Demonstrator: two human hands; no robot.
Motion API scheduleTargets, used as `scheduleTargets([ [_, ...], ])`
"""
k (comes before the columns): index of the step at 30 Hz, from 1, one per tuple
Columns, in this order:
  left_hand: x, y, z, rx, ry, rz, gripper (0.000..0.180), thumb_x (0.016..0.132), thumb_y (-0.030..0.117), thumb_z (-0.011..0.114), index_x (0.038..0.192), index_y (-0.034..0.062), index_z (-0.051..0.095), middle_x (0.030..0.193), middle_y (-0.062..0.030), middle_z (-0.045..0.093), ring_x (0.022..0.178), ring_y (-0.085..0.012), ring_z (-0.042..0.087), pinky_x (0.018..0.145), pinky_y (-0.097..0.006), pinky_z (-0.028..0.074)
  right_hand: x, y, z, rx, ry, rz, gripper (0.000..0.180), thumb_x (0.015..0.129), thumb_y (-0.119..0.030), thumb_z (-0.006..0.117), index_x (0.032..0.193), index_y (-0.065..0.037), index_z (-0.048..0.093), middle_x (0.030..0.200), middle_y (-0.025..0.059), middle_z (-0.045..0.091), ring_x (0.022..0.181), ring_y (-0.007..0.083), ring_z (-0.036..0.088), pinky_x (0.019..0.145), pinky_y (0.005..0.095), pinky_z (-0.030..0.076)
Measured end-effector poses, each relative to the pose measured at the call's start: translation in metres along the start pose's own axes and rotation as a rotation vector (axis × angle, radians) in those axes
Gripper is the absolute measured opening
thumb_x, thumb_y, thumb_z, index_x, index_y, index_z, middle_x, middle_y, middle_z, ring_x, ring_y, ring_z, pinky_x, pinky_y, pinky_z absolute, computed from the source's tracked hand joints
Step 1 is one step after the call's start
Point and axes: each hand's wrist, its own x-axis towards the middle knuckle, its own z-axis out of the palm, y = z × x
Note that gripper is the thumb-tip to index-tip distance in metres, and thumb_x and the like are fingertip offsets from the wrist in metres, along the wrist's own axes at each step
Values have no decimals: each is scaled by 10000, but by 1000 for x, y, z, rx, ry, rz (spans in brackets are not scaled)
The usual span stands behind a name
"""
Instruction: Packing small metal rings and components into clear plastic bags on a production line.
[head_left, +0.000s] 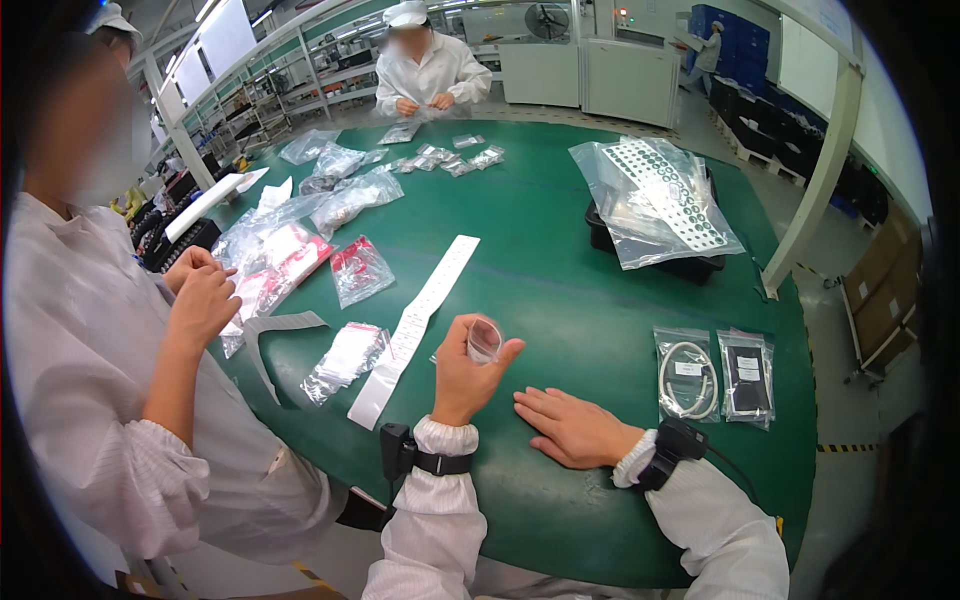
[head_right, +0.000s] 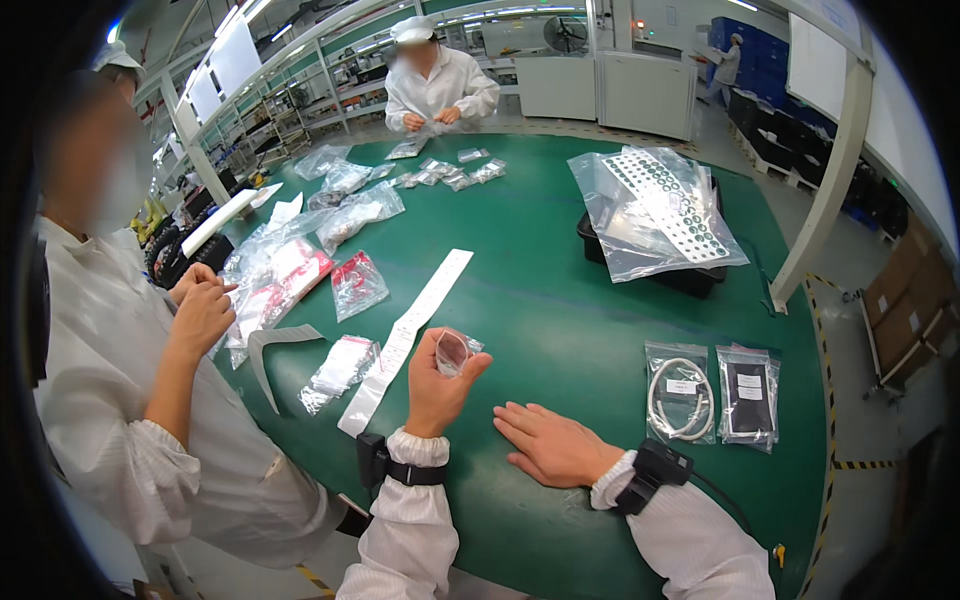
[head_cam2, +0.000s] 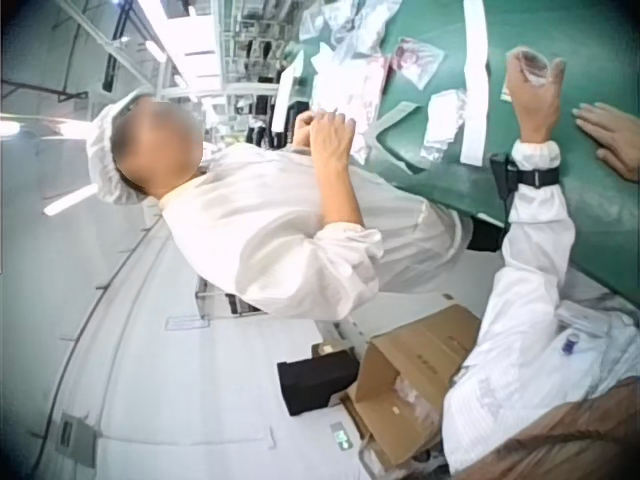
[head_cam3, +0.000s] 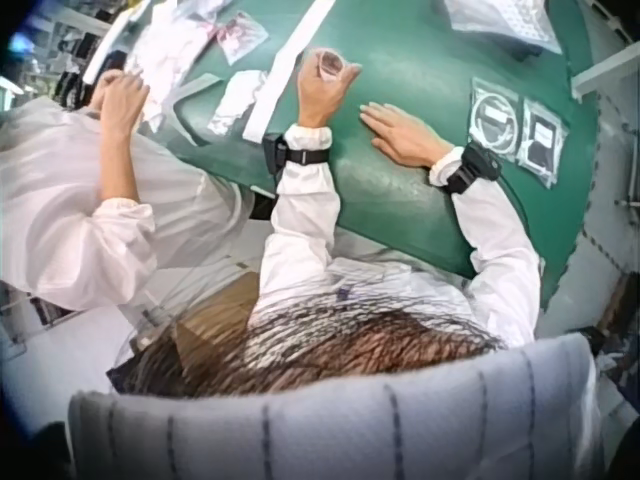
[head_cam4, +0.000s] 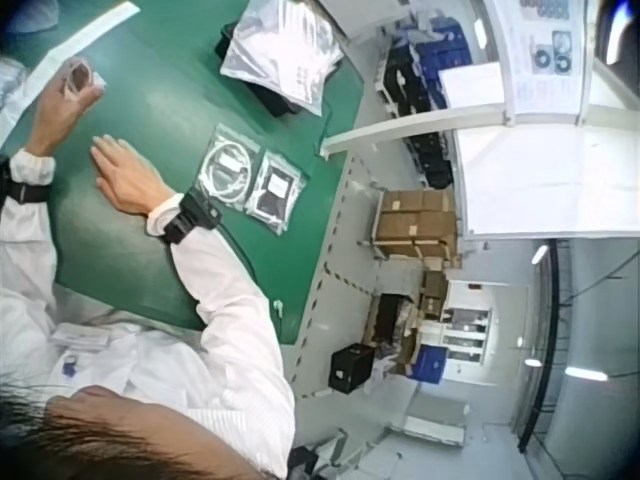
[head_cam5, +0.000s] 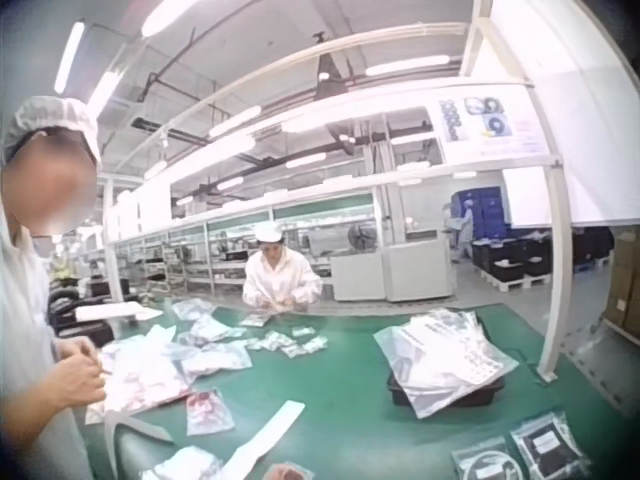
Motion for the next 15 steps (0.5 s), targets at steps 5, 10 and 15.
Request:
scheduleTargets([
  [5, -6, 4, 14, 33, -93, 19, 432, 802, 266, 887, 1011, 42, 583, 838, -13, 610, 747, -104, 576, 689, -261, 499, -37, -23, -14, 19, -26, 86, 606, 1001, -351, 571, 1411, 83, 466, 1516, 221, 439, 1407, 375, 423, 1176, 453, 346],
  [10, -11, 5, 29, 22, -226, -19, 441, 805, 303, 886, 1012, 51, 589, 856, 11, 586, 777, -93, 548, 699, -252, 477, -55, -15, -14, 189, 124, 145, 423, 981, -171, 606, 1352, 28, 553, 1419, 184, 555, 1321, 354, 528, 1108, 436, 434],
  [15, -14, 4, 32, 89, -315, -38, 452, 799, 316, 890, 1004, 47, 590, 840, 1, 585, 758, -96, 542, 693, -259, 477, -56, -3, -27, 487, 315, 335, 302, 940, -36, 602, 1240, -7, 629, 1243, 168, 655, 1164, 348, 619, 993, 414, 499],
])
